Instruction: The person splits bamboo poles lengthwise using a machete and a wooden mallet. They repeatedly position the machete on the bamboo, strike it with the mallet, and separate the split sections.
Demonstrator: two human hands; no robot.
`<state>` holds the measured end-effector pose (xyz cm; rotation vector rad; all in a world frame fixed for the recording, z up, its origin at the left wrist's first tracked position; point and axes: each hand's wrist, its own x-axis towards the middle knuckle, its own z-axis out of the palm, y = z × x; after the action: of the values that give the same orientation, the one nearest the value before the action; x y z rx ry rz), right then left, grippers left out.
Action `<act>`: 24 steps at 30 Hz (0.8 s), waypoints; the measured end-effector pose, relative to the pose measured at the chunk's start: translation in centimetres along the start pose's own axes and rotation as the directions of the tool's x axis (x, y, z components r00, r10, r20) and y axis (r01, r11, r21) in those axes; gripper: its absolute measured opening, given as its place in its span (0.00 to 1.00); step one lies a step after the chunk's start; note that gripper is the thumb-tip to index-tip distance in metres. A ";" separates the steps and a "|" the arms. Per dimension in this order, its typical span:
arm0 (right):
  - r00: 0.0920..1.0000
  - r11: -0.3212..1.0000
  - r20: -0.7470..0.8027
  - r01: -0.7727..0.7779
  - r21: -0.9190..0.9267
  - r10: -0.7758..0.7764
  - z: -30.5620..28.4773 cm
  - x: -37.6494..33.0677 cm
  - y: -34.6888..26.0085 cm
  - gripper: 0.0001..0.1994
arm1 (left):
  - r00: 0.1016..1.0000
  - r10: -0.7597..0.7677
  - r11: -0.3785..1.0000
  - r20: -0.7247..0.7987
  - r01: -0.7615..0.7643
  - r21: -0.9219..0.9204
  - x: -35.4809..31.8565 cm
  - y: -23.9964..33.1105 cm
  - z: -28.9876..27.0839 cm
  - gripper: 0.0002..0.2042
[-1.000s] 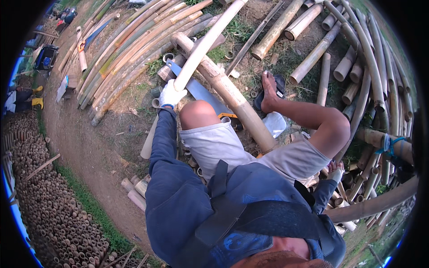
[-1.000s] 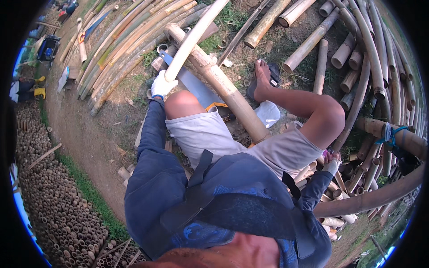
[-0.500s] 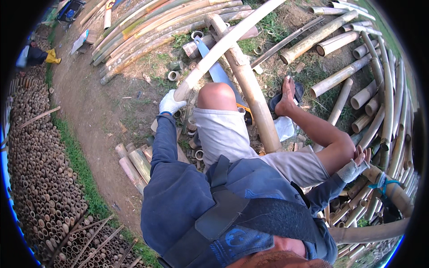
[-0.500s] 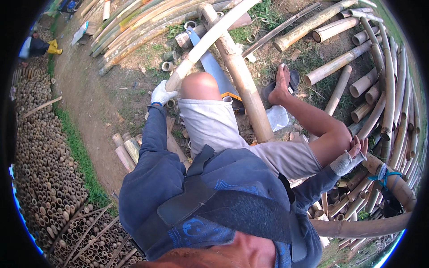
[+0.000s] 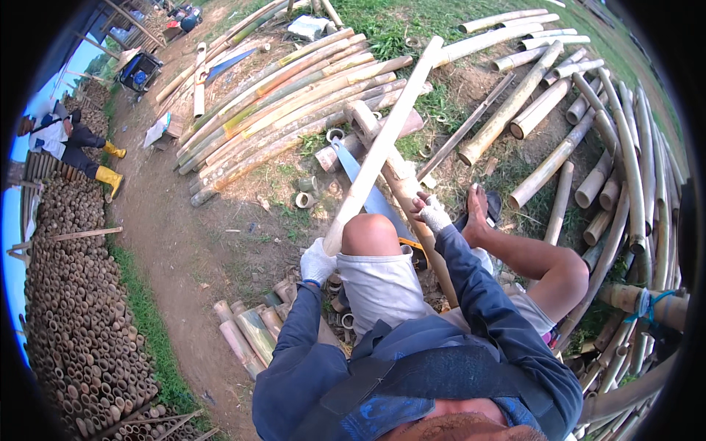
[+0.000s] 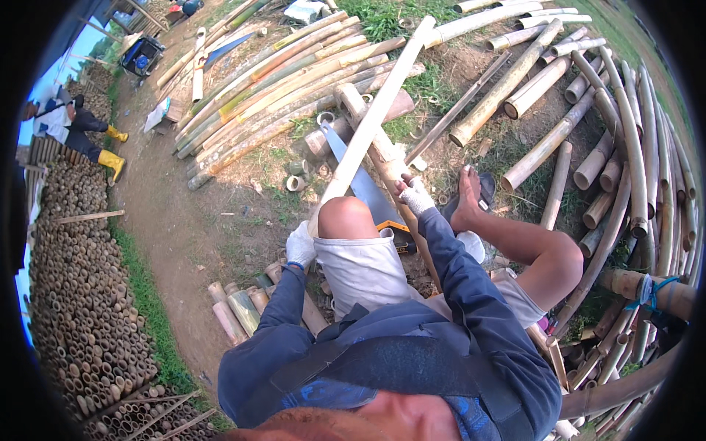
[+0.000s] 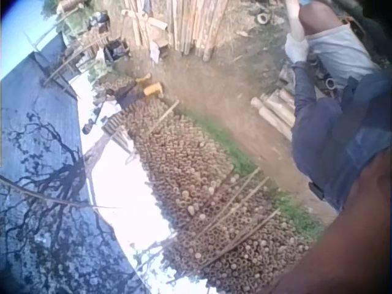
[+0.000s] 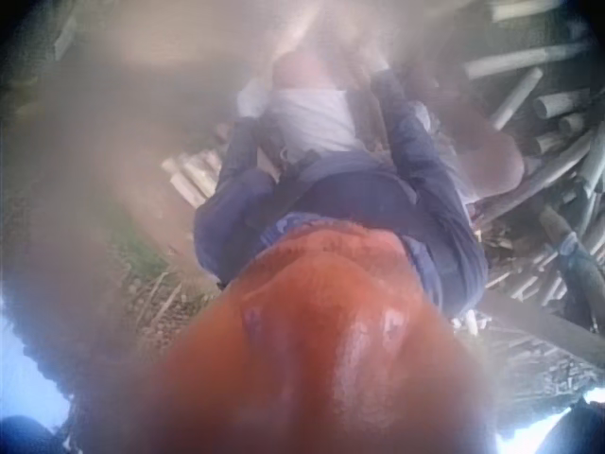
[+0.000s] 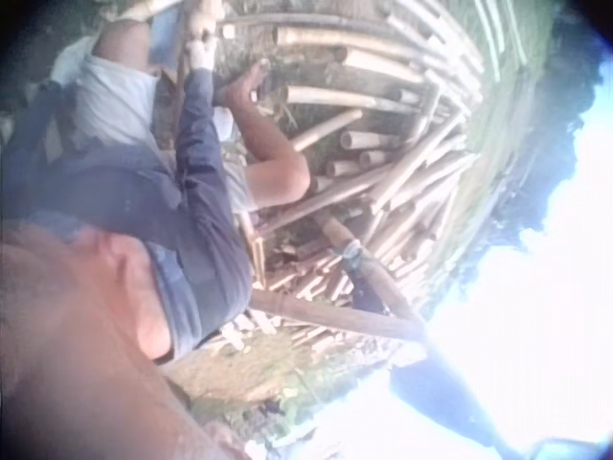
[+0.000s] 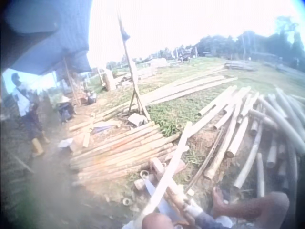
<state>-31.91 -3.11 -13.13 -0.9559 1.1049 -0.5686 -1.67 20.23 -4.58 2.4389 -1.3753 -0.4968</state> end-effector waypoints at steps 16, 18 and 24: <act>0.627 0.559 -0.188 0.768 0.313 -0.756 7.6 -3.9 -35.8 0.49 | 0.822 0.273 0.842 -0.501 -0.456 -0.290 4.5 11.3 -5.4 0.33; 0.424 0.414 -0.162 0.906 0.092 -0.891 7.7 -8.3 -41.1 0.40 | 0.771 0.383 0.741 -0.508 -0.585 -0.330 5.8 14.1 -7.5 0.33; 0.184 0.203 -0.087 0.917 -0.343 -0.979 6.2 -19.0 -51.3 0.47 | 0.489 0.423 0.594 -0.763 -0.785 -0.174 7.0 18.0 -17.1 0.33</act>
<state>-29.87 -11.44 41.21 -1.8295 0.6524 -1.7441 -4.56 6.74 17.19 1.2740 -1.4259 0.1927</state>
